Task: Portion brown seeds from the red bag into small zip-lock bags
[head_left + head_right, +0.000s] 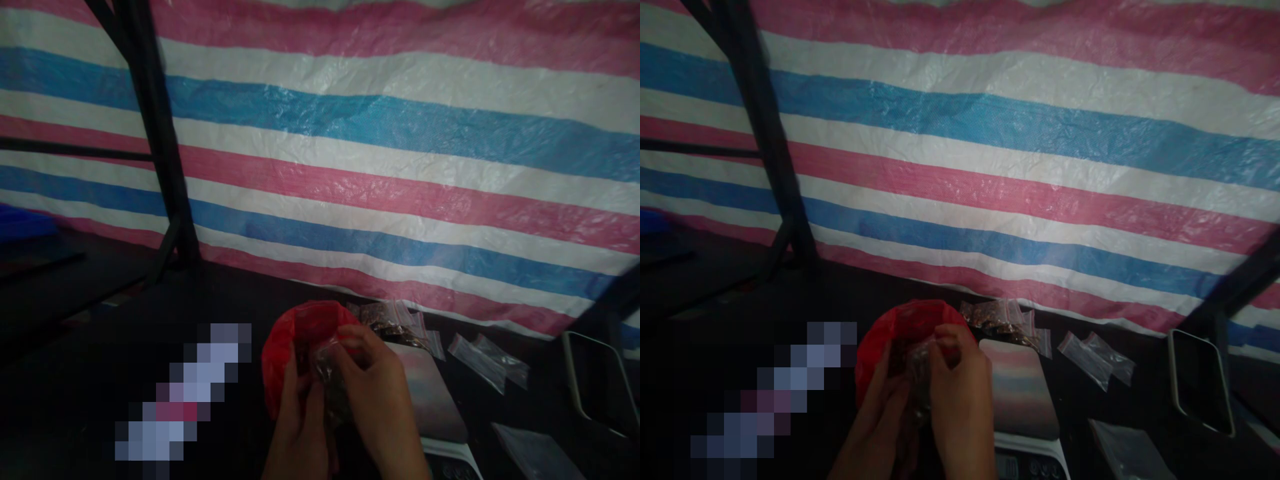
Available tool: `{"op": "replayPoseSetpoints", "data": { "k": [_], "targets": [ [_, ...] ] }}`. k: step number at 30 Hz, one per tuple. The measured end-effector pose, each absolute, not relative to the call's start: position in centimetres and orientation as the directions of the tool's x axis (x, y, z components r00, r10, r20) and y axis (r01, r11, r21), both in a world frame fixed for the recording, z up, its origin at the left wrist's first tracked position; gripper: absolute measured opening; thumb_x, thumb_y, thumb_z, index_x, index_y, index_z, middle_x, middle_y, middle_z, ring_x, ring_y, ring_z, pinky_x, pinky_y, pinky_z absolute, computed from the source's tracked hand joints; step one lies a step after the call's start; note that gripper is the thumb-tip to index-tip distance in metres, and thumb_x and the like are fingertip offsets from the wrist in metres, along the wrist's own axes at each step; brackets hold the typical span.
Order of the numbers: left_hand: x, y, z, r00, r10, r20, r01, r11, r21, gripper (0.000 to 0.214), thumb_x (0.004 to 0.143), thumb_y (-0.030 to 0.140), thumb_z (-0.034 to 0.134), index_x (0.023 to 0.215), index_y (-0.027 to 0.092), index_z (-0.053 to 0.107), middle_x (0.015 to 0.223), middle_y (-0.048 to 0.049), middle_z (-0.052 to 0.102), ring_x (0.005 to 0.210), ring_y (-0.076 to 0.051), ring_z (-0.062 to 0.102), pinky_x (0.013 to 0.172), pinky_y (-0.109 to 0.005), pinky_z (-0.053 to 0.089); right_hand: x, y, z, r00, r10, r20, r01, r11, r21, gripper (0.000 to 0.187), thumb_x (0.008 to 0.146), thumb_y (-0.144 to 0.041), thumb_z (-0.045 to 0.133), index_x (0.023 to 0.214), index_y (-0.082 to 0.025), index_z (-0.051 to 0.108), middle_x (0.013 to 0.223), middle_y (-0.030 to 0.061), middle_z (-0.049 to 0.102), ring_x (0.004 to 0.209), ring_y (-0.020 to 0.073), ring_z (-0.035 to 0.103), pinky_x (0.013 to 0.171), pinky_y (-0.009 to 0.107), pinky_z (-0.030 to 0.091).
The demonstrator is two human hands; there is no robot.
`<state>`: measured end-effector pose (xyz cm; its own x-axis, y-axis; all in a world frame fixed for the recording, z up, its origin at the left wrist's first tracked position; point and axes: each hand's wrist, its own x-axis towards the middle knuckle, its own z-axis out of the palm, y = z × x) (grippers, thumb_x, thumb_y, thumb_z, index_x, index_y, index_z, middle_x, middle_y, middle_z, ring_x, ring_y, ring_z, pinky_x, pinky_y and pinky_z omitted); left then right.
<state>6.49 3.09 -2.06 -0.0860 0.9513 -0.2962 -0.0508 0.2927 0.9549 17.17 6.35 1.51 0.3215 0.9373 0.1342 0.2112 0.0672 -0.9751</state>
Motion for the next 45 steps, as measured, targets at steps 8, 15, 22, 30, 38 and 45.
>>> {"op": "replayPoseSetpoints", "data": {
  "k": [8, 15, 22, 30, 38, 45],
  "targets": [
    [6.4, 3.5, -3.7, -0.198, 0.922, -0.332, 0.004, 0.339, 0.941, 0.056, 0.099, 0.055, 0.047, 0.141, 0.022, 0.064, 0.156, -0.0153, 0.062, 0.147, -0.034, 0.055, 0.116, -0.050, 0.049, 15.1, 6.9, 1.5, 0.292, 0.950, 0.110, 0.371, -0.006, -0.928, 0.022, 0.092, -0.016, 0.063, 0.104, -0.024, 0.079, 0.098, 0.0053, 0.084, 0.090, 0.0253, 0.080, 0.078, 0.034, 0.059],
    [5.5, 3.0, -3.0, -0.224, 0.934, -0.277, -0.037, 0.276, 0.961, 0.051, 0.095, 0.048, 0.057, 0.136, 0.021, 0.069, 0.144, -0.0155, 0.072, 0.137, -0.038, 0.065, 0.109, -0.053, 0.056, 15.1, 6.6, 1.1, 0.281, 0.952, 0.119, 0.394, -0.002, -0.919, 0.022, 0.092, -0.019, 0.063, 0.105, -0.025, 0.080, 0.098, 0.0051, 0.084, 0.090, 0.0250, 0.080, 0.078, 0.034, 0.059],
    [6.8, 3.1, -2.7, -0.218, 0.965, -0.144, -0.047, 0.137, 0.989, 0.054, 0.103, 0.044, 0.044, 0.151, 0.023, 0.056, 0.159, -0.0110, 0.061, 0.140, -0.031, 0.063, 0.113, -0.046, 0.054, 16.2, 6.6, 1.1, 0.302, 0.944, 0.135, 0.243, 0.061, -0.968, 0.022, 0.086, -0.032, 0.070, 0.104, -0.022, 0.078, 0.092, 0.0064, 0.083, 0.083, 0.0257, 0.080, 0.073, 0.034, 0.060],
    [7.8, 3.4, -2.9, -0.237, 0.967, 0.092, 0.174, -0.051, 0.983, 0.054, 0.102, 0.042, 0.048, 0.154, 0.026, 0.054, 0.155, -0.0147, 0.059, 0.142, -0.037, 0.058, 0.118, -0.057, 0.046, 19.4, 6.4, 1.8, 0.208, 0.976, 0.070, -0.106, 0.093, -0.990, 0.035, 0.070, -0.044, 0.085, 0.096, -0.021, 0.079, 0.088, 0.0072, 0.084, 0.087, 0.0277, 0.081, 0.077, 0.035, 0.064],
    [9.0, 3.7, -3.3, -0.315, 0.899, 0.304, 0.264, -0.224, 0.938, 0.046, 0.105, 0.036, 0.045, 0.149, 0.026, 0.051, 0.155, -0.0122, 0.056, 0.122, -0.028, 0.066, 0.112, -0.052, 0.051, 22.1, 5.2, 3.5, 0.347, 0.921, 0.175, -0.008, 0.189, -0.982, 0.033, 0.069, -0.049, 0.085, 0.088, -0.022, 0.080, 0.087, 0.0071, 0.084, 0.082, 0.0272, 0.080, 0.074, 0.035, 0.063],
    [6.8, 4.4, -4.0, -0.279, 0.847, 0.453, 0.448, -0.303, 0.841, 0.042, 0.101, 0.039, 0.050, 0.141, 0.028, 0.058, 0.135, -0.0094, 0.061, 0.097, -0.024, 0.068, 0.089, -0.044, 0.061, 30.0, 4.0, 1.3, 0.524, 0.845, 0.111, 0.408, -0.134, -0.903, 0.029, 0.072, -0.045, 0.070, 0.082, -0.021, 0.081, 0.085, 0.0131, 0.084, 0.079, 0.0339, 0.078, 0.078, 0.044, 0.058]
  ]
}}
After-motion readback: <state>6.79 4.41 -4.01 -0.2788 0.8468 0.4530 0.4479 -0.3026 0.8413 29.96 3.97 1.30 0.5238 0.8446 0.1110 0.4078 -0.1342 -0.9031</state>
